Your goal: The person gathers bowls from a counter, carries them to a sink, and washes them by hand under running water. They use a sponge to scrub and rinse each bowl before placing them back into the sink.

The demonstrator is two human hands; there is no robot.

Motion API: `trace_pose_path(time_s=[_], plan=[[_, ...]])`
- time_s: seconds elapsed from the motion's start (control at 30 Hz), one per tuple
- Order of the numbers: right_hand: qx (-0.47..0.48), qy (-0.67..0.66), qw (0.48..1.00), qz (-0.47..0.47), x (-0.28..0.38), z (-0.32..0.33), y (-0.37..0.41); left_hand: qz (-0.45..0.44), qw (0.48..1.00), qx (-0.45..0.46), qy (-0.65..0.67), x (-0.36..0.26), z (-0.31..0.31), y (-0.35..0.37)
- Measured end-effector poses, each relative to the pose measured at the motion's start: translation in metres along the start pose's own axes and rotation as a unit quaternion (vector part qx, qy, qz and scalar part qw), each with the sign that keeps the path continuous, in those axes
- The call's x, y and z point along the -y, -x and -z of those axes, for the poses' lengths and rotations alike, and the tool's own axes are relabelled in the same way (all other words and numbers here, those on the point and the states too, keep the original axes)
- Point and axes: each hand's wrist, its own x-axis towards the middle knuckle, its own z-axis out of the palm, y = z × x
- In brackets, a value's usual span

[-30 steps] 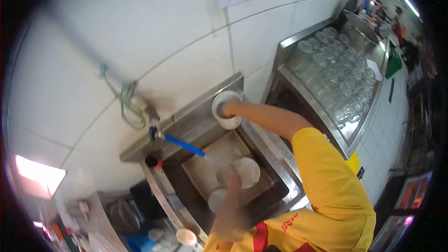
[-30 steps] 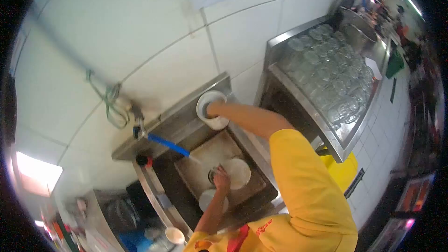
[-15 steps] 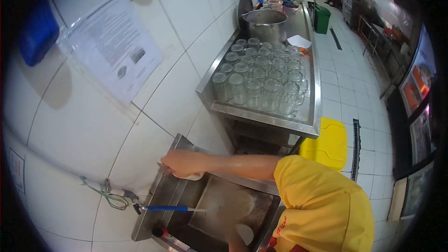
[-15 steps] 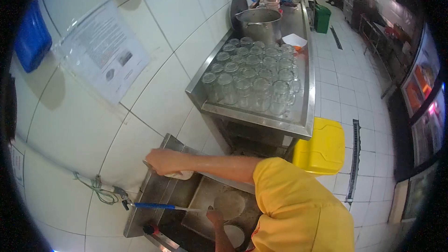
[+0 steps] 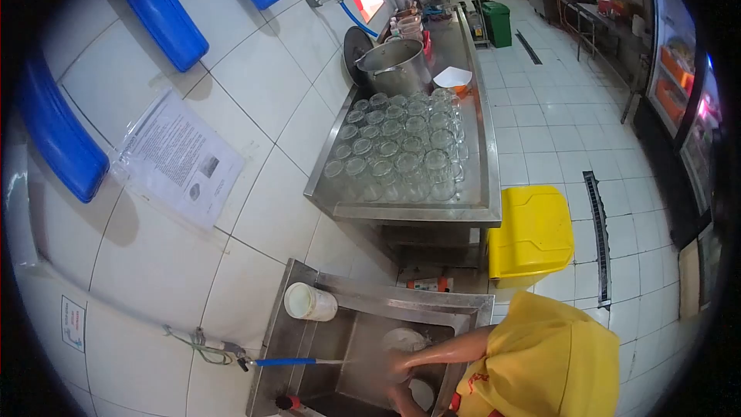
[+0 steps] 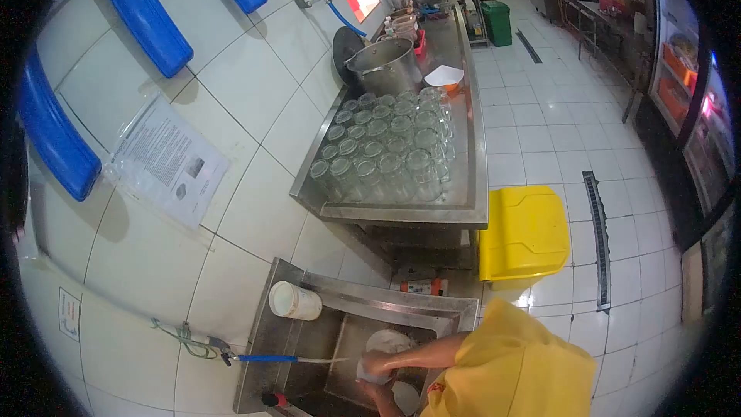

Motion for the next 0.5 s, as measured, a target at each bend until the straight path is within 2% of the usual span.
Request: trace_pose_path(time_s=[0.03,0.13,0.33,0.4,0.43,0.5], plan=[[0.019,-0.029,0.999,0.041,0.006,-0.003,0.002,0.005,1.000,0.011,0.011,0.004,0.002,0.001],[0.066,-0.061,0.990,0.104,0.018,-0.007,0.004,-0.012,0.998,-0.045,0.031,0.016,0.000,-0.011],[0.046,-0.040,0.995,0.074,0.014,-0.011,0.001,-0.009,0.988,-0.083,0.133,0.018,0.025,-0.028],[0.068,-0.076,0.992,0.078,0.016,0.015,0.020,-0.146,0.988,-0.012,0.041,0.013,0.031,-0.007],[0.074,-0.071,0.991,0.083,0.009,0.013,0.019,-0.151,0.987,-0.015,0.048,0.004,0.008,0.017],[-0.078,-0.054,0.994,0.056,-0.019,-0.003,0.003,-0.141,0.984,-0.055,-0.090,-0.014,-0.041,0.059]])
